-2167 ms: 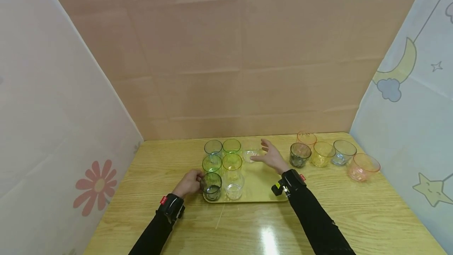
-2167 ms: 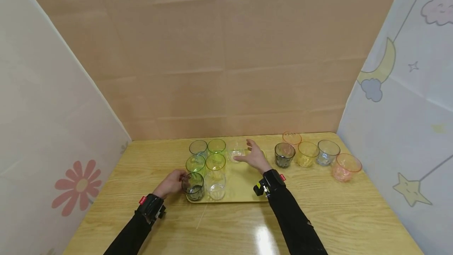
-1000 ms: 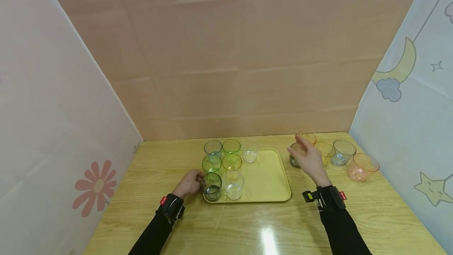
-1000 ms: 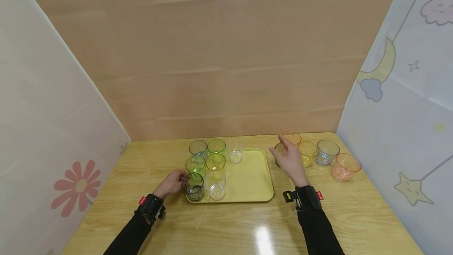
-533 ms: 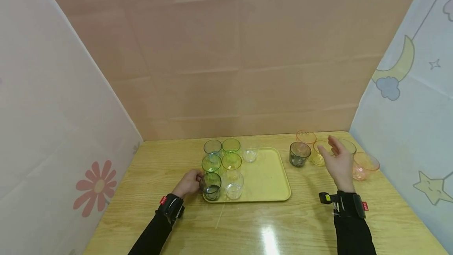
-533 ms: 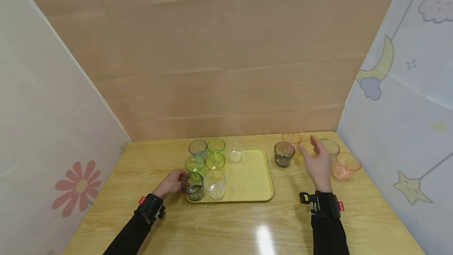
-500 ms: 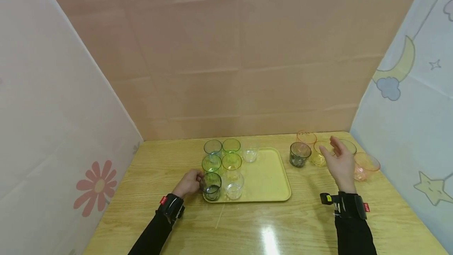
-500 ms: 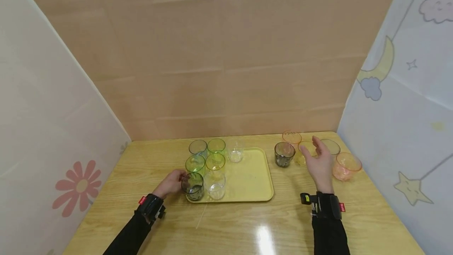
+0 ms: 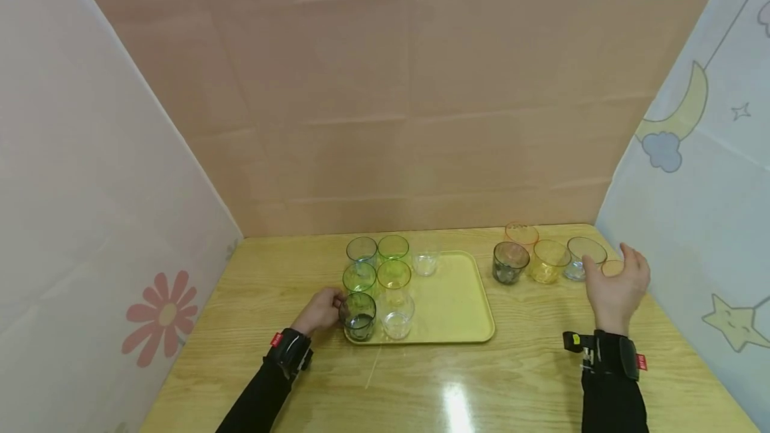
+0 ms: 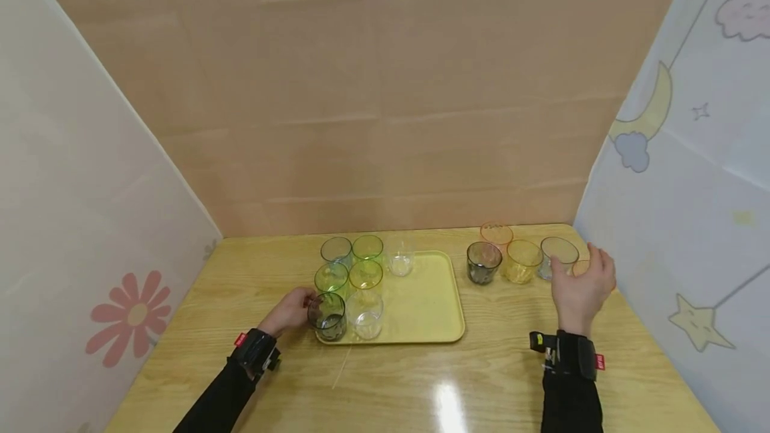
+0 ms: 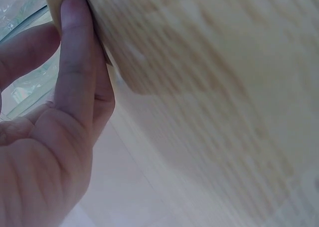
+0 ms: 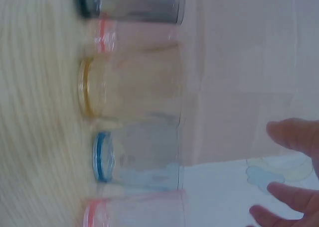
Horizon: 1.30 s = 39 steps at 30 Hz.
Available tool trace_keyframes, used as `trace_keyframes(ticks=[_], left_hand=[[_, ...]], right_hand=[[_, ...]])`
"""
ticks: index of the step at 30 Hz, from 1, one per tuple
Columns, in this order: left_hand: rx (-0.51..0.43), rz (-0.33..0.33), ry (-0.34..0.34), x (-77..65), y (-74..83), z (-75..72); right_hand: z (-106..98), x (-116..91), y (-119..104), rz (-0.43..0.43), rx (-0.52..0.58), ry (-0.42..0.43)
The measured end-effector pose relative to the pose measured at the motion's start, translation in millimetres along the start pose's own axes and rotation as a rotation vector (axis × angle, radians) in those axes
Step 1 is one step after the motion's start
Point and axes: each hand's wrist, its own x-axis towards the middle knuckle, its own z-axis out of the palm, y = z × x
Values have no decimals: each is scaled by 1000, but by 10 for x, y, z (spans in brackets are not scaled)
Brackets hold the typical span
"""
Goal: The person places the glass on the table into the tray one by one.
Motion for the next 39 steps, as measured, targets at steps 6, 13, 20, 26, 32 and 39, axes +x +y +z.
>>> trace_keyframes(ticks=[6,13,20,26,32,39], left_hand=[[8,-16,1,-10,29,-19],[0,-30,-8,-1,31,-18],[48,-8,6,16,38,-29],[59,-8,12,9,43,-16],[66,5,21,4,55,-22],[93,0,25,9,53,-15]], right_hand=[[-115,93,208,149,-106,-97],[-169,162,350,371,-31,-208],[-132,233,445,446,-16,-199],[-101,222,505,504,47,-178],[-49,191,532,545,50,-115],[-47,157,534,568,115,-19]])
